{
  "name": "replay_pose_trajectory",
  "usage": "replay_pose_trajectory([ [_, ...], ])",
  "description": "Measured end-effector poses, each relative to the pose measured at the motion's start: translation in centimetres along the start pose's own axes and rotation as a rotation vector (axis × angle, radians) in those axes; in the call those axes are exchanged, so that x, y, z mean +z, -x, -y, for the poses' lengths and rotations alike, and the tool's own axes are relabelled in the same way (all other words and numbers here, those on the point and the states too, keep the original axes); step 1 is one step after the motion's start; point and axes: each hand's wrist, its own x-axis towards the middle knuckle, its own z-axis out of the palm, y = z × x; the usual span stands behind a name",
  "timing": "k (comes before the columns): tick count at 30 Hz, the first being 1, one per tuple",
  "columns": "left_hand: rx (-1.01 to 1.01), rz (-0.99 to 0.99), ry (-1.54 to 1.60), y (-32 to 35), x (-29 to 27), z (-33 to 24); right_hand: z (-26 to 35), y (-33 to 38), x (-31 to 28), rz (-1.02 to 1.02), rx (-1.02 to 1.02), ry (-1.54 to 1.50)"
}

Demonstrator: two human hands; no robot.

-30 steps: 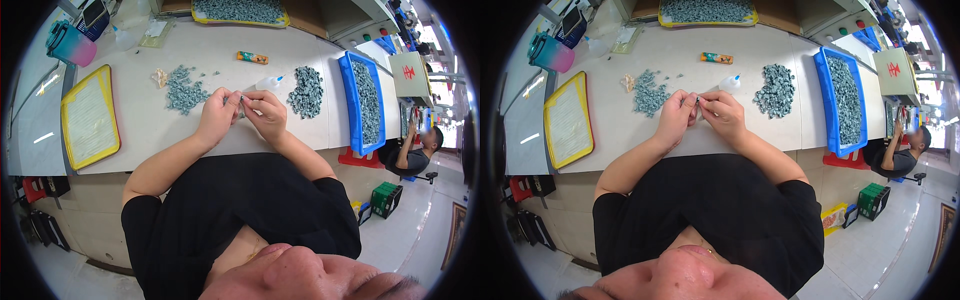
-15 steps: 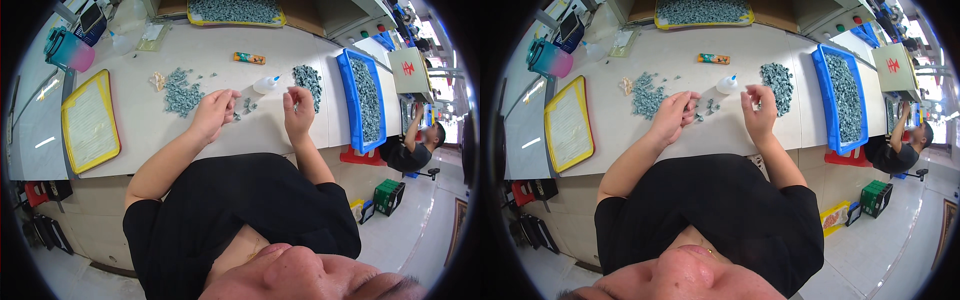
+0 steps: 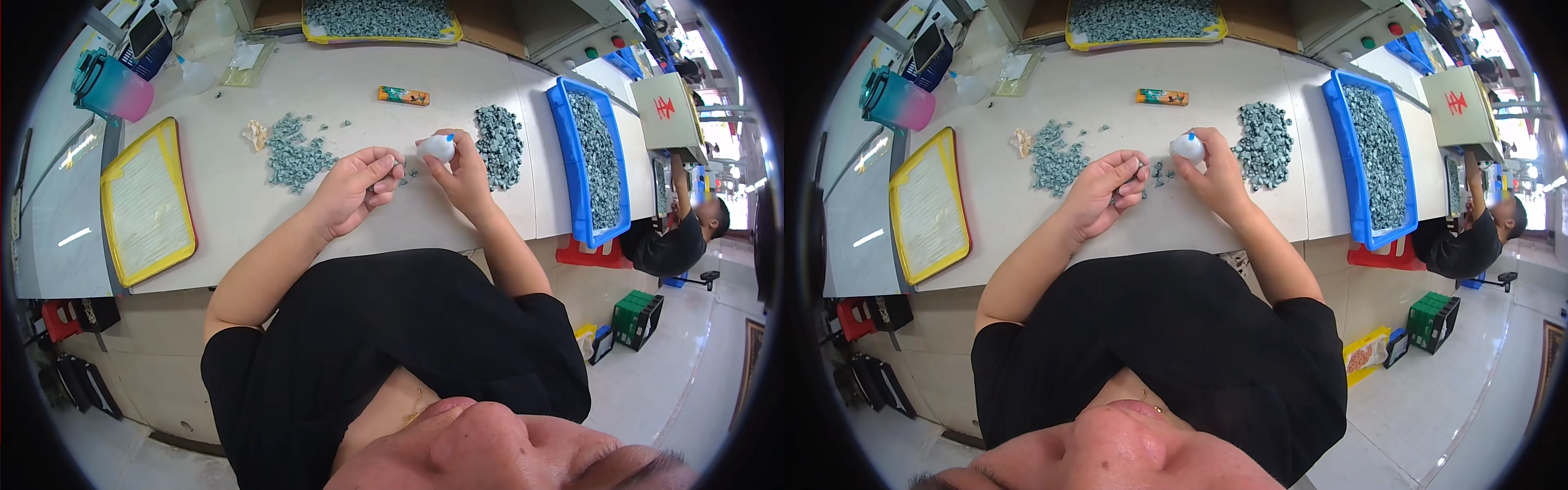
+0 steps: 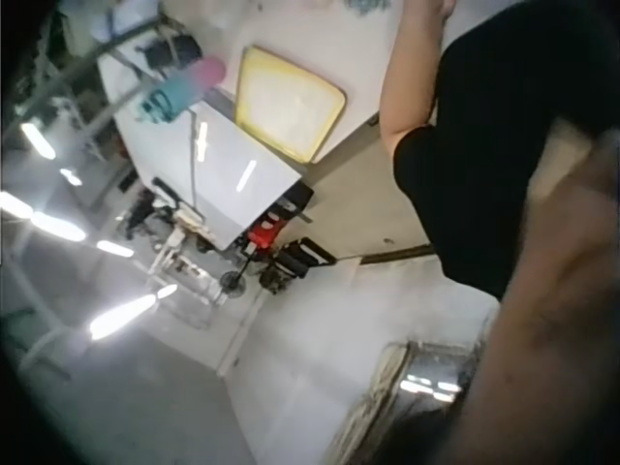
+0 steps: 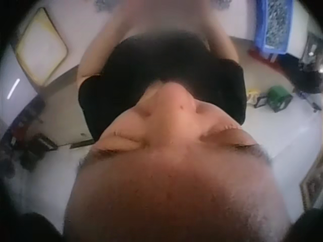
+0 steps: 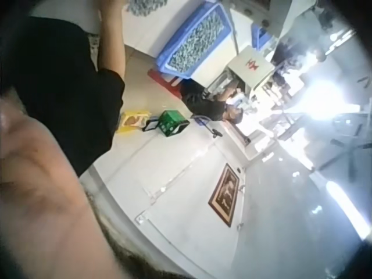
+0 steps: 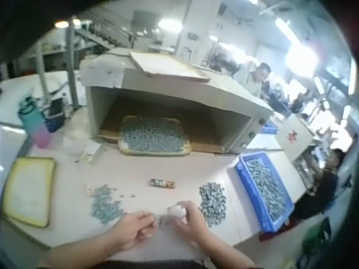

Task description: The person scoops small pieces from a tray onto the table by hand, applies glue to them using a squeeze bottle, and joins the pieces together by hand.

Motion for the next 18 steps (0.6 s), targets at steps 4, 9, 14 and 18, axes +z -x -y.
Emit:
replay_pose_trajectory([
  [4,0.029,-0.031,0.015,0.0,-0.4,0.3,1.8,-0.3,-0.4,0.01,-0.086,0.12],
  [9,0.072,-0.022,0.051,-0.2,-0.6,0.3,2.8,-0.5,-0.8,0.074,-0.111,0.292],
  [14,0.052,-0.078,0.098,-0.3,-0.8,0.2,3.0,-0.5,-1.0,0.076,-0.092,0.332],
  [18,0.038,-0.064,0.082,-0.2,-0.9,0.0,3.2,-0.4,-1.0,0.099,-0.164,0.426],
])
